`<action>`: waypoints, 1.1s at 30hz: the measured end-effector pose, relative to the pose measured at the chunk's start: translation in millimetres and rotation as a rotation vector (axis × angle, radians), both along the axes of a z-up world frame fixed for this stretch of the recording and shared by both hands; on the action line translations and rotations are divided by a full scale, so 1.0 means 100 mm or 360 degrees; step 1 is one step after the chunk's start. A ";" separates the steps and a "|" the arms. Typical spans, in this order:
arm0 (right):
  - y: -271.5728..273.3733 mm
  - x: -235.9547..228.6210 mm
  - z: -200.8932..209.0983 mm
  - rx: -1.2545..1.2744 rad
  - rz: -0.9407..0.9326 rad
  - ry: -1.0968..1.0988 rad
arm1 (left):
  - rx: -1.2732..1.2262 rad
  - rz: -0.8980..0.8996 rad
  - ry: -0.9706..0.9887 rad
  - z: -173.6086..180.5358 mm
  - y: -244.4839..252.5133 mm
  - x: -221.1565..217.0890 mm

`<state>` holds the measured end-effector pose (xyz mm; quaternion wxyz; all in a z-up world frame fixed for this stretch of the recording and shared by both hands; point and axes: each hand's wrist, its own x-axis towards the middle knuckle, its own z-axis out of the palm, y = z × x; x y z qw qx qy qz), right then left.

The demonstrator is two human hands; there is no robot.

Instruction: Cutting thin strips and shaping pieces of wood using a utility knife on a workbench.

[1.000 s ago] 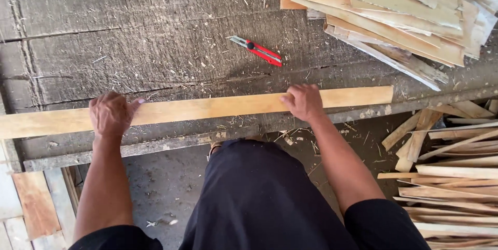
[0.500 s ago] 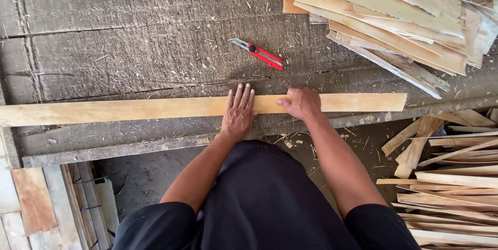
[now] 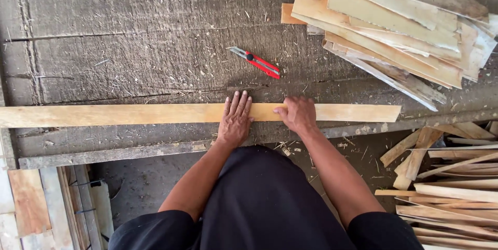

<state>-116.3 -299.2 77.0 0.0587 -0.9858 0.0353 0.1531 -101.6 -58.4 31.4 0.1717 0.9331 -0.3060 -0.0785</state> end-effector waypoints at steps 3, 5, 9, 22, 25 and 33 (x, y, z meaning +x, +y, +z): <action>0.06 -0.04 0.25 0.0038 0.0013 -0.0095 | -0.0064 0.0024 -0.0025 -0.02 0.02 0.01; 0.05 -0.13 0.36 0.0108 0.0012 -0.0209 | -0.0058 0.0034 0.0015 0.09 0.08 0.00; -0.16 -0.41 0.25 0.0016 0.0107 -0.0452 | -0.0090 0.0179 -0.0006 0.15 0.32 0.01; -0.29 -0.51 0.32 -0.0018 -0.0004 -0.0001 | 0.0149 0.0524 -0.0059 0.17 0.74 -0.11; -0.29 -0.49 0.26 0.0087 0.0212 -0.0165 | 0.0087 0.0659 -0.0003 0.27 0.80 -0.17; -0.32 -0.37 0.23 0.0290 0.0556 -0.0259 | 0.0001 0.1069 -0.0042 0.13 1.04 -0.29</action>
